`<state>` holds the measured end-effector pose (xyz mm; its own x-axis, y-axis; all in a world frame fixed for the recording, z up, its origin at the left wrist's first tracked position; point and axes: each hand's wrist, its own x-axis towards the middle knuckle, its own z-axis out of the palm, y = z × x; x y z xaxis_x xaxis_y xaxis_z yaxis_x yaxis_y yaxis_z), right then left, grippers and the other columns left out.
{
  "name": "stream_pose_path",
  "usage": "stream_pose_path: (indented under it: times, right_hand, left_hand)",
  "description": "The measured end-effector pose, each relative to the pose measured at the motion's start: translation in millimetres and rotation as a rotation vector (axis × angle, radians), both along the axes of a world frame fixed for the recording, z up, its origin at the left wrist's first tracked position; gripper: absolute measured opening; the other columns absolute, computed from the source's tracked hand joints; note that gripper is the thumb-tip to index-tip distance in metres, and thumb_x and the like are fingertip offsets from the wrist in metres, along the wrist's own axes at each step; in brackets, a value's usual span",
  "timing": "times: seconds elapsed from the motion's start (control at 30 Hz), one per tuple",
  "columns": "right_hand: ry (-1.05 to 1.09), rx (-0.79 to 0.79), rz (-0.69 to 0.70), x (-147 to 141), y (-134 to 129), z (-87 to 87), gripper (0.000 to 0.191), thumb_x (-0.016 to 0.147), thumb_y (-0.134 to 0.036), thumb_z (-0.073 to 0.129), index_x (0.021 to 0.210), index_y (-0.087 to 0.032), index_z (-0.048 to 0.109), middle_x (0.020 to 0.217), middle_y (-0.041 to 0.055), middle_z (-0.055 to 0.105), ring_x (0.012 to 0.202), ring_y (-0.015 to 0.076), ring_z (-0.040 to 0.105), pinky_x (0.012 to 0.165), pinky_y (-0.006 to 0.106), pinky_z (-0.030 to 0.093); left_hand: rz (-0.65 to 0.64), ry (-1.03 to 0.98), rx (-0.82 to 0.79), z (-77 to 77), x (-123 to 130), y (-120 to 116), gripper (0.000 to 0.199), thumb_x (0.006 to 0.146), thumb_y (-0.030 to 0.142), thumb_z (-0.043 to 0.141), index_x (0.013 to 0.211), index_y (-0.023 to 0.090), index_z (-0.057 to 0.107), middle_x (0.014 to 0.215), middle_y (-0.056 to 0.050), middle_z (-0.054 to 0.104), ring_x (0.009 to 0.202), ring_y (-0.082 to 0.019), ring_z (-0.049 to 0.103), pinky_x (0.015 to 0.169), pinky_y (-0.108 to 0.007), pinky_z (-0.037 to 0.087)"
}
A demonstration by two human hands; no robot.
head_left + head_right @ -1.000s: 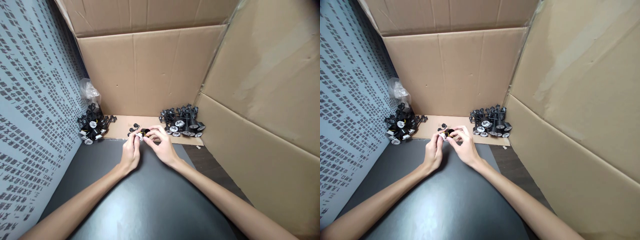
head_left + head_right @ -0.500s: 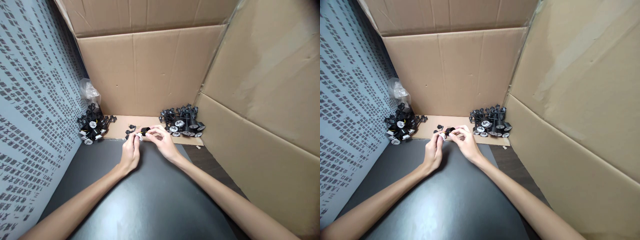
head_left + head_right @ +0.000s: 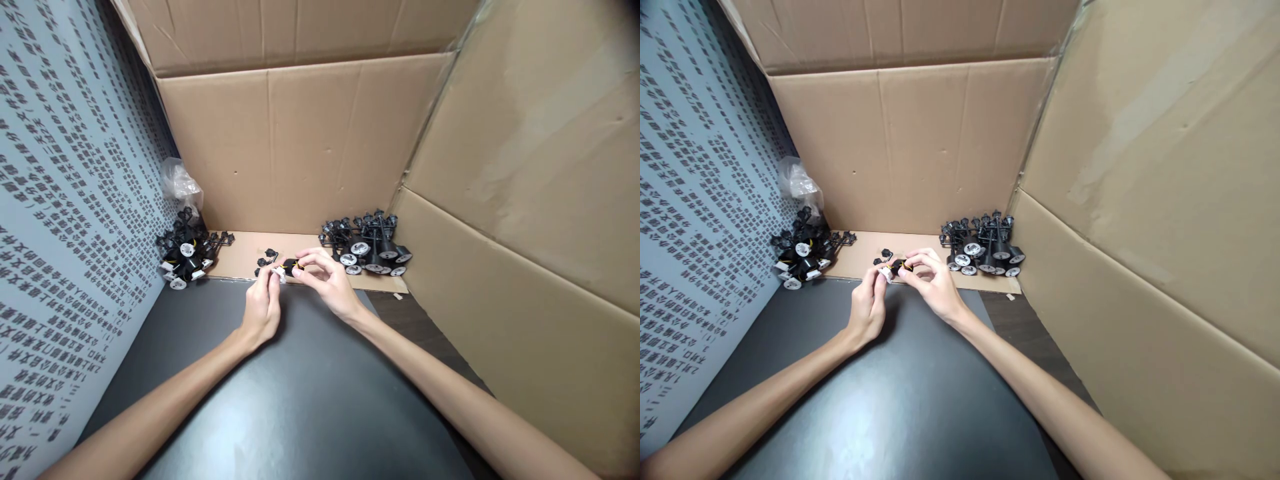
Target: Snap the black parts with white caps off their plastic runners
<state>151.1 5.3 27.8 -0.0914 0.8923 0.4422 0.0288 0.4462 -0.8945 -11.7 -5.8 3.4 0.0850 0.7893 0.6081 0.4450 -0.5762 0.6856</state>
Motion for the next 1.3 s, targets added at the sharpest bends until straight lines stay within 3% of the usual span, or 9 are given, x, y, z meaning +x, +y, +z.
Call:
stream_pose_path:
  times: [0.2,0.33,0.47,0.57,0.8,0.93,1.3]
  right_hand:
    - [-0.037,0.066,-0.115,0.2,-2.6,2.1,0.027,0.081,-0.046,0.069,0.081,-0.019,0.067,0.098,0.0059,0.059,0.084,0.0164,0.061,0.071,0.031,0.054]
    - [-0.115,0.121,-0.236,1.5,-3.9,4.8,0.03,0.082,-0.047,0.067,0.076,-0.018,0.069,0.084,0.0046,0.057,0.069,0.0144,0.056,0.06,0.03,0.047]
    - [-0.206,0.164,-0.281,0.8,-7.1,8.3,0.029,0.086,-0.043,0.064,0.074,-0.018,0.07,0.071,0.0026,0.056,0.061,0.0144,0.05,0.06,0.031,0.042]
    - [-0.2,0.082,-0.257,-2.5,-10.1,9.5,0.031,0.085,-0.045,0.063,0.07,-0.018,0.07,0.066,0.002,0.057,0.06,0.015,0.048,0.059,0.031,0.038]
    - [-0.02,-0.291,-0.124,-6.6,-8.8,7.3,0.044,0.074,-0.053,0.066,0.052,-0.016,0.058,0.053,-0.0005,0.05,0.05,0.0106,0.037,0.052,0.028,0.026]
    - [0.082,-0.45,-0.062,-5.0,-6.1,8.0,0.042,0.066,-0.053,0.071,0.052,-0.016,0.058,0.052,-0.0013,0.046,0.048,0.0087,0.032,0.048,0.026,0.02]
    - [0.126,-0.387,-0.07,-5.4,-5.5,15.3,0.052,0.061,-0.067,0.074,0.063,-0.015,0.064,0.055,-0.0015,0.049,0.05,0.009,0.036,0.047,0.025,0.023]
  left_hand:
    - [0.003,0.013,-0.01,1.3,-0.1,-0.2,0.033,0.102,0.032,0.033,0.125,0.021,0.055,0.122,-0.008,0.067,0.104,-0.016,0.066,0.094,-0.03,0.05]
    - [0.014,0.022,-0.006,1.9,-0.1,-0.4,0.034,0.102,0.032,0.032,0.124,0.02,0.055,0.122,-0.008,0.067,0.105,-0.016,0.066,0.093,-0.03,0.05]
    - [0.033,0.025,0.013,2.1,0.4,-0.6,0.035,0.102,0.033,0.032,0.125,0.021,0.055,0.125,-0.009,0.066,0.111,-0.017,0.064,0.097,-0.031,0.05]
    - [0.04,0.024,0.026,1.4,0.5,-0.2,0.035,0.102,0.033,0.032,0.126,0.021,0.055,0.126,-0.009,0.065,0.115,-0.017,0.063,0.1,-0.032,0.049]
    - [0.001,0.052,0.065,-0.7,-0.4,0.2,0.034,0.102,0.029,0.032,0.127,0.019,0.053,0.136,-0.011,0.059,0.126,-0.017,0.057,0.108,-0.036,0.045]
    - [-0.022,0.07,0.077,-0.5,-0.5,-0.6,0.034,0.102,0.027,0.032,0.128,0.018,0.052,0.138,-0.012,0.058,0.125,-0.017,0.058,0.107,-0.035,0.046]
    - [0.006,0.07,0.033,0.3,-0.5,0.5,0.035,0.102,0.031,0.032,0.129,0.021,0.053,0.132,-0.009,0.062,0.119,-0.018,0.061,0.102,-0.034,0.048]
